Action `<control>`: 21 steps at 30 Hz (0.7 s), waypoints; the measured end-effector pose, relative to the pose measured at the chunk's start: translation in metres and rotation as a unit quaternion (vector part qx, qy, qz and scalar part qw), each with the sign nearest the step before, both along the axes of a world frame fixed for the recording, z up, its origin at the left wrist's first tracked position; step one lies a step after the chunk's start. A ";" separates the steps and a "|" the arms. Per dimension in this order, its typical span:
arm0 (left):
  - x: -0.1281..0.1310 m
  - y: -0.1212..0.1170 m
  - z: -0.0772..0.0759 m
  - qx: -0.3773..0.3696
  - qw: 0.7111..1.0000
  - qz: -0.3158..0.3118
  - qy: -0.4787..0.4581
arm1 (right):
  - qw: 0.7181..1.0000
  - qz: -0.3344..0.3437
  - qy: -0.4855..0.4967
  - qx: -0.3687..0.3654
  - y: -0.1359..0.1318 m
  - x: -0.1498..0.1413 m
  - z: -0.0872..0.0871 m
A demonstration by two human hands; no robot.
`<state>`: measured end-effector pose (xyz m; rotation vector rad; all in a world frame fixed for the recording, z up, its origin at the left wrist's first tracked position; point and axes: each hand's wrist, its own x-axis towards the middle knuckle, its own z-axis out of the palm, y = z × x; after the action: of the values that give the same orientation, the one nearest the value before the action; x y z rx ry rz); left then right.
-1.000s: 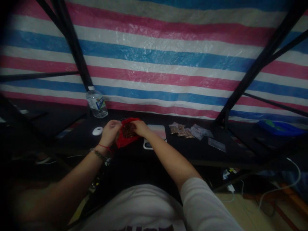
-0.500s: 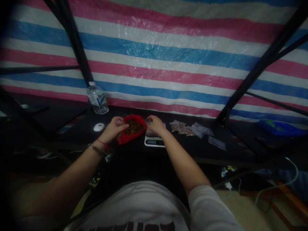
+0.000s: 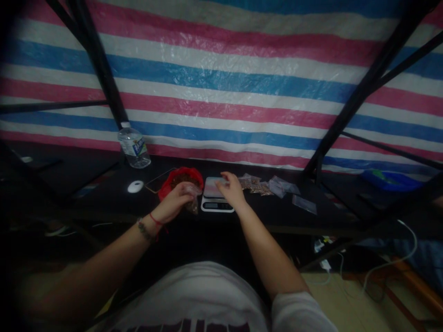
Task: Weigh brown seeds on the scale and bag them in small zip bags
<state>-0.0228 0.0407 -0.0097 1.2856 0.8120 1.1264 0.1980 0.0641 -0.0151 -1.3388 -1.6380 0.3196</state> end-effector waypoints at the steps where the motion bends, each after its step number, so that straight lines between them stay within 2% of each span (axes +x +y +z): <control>1: 0.003 -0.001 -0.003 0.017 1.000 0.009 0.012 | 0.998 0.037 0.027 -0.030 -0.009 -0.008 0.005; 3: 0.007 -0.004 -0.008 0.056 0.997 0.028 0.038 | 0.991 0.106 0.040 -0.077 -0.025 -0.022 0.012; 6: 0.009 -0.007 -0.011 0.104 0.990 0.031 0.087 | 0.982 0.153 0.041 -0.102 -0.042 -0.033 0.016; 9: 0.009 -0.010 -0.009 0.121 0.984 0.001 0.131 | 0.980 0.158 0.062 -0.103 -0.049 -0.032 0.017; 14: 0.008 -0.015 -0.003 0.118 0.976 -0.112 0.143 | 0.979 0.149 0.101 -0.097 -0.053 -0.023 0.018; 16: 0.007 -0.016 -0.002 0.118 0.972 -0.131 0.154 | 0.979 0.148 0.110 -0.089 -0.054 -0.022 0.019; 18: 0.006 -0.015 -0.002 0.119 0.973 -0.122 0.157 | 0.980 0.143 0.110 -0.088 -0.055 -0.023 0.019; 21: 0.004 -0.012 -0.003 0.133 0.979 -0.062 0.142 | 0.981 0.134 0.103 -0.097 -0.057 -0.025 0.021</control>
<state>-0.0187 0.0287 -0.0131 1.7256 0.7936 0.9858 0.1734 0.0072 0.0055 -1.1802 -1.6434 0.7712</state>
